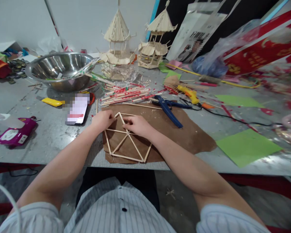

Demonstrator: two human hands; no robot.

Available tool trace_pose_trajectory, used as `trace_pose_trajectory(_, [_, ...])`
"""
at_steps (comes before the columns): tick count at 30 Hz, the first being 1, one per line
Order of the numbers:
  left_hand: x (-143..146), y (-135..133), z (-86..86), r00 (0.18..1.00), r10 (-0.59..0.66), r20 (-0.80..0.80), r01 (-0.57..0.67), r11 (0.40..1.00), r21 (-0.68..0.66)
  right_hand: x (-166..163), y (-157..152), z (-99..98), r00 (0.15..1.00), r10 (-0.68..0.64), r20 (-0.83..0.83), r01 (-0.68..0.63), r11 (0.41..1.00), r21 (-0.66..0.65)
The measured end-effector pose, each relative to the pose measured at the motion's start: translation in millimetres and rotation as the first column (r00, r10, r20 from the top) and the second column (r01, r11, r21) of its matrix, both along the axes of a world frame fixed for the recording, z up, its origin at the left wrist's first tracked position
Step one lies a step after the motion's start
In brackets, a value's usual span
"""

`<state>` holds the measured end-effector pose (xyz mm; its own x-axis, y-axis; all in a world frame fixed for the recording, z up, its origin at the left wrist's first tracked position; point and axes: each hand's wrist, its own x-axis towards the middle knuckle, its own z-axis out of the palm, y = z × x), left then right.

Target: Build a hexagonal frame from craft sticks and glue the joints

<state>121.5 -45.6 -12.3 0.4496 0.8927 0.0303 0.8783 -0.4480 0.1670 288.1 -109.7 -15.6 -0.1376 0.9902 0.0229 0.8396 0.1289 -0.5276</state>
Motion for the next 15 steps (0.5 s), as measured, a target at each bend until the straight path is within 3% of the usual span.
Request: trace_pose_trajectory(15, [-1.2, 2.6, -1.3, 1.0, -0.013, -0.002, 0.013, 1.0, -0.009, 1.2, 2.1, -6.1, 1.0, 0.008, 0.012, -0.008, 1.0, 0.02])
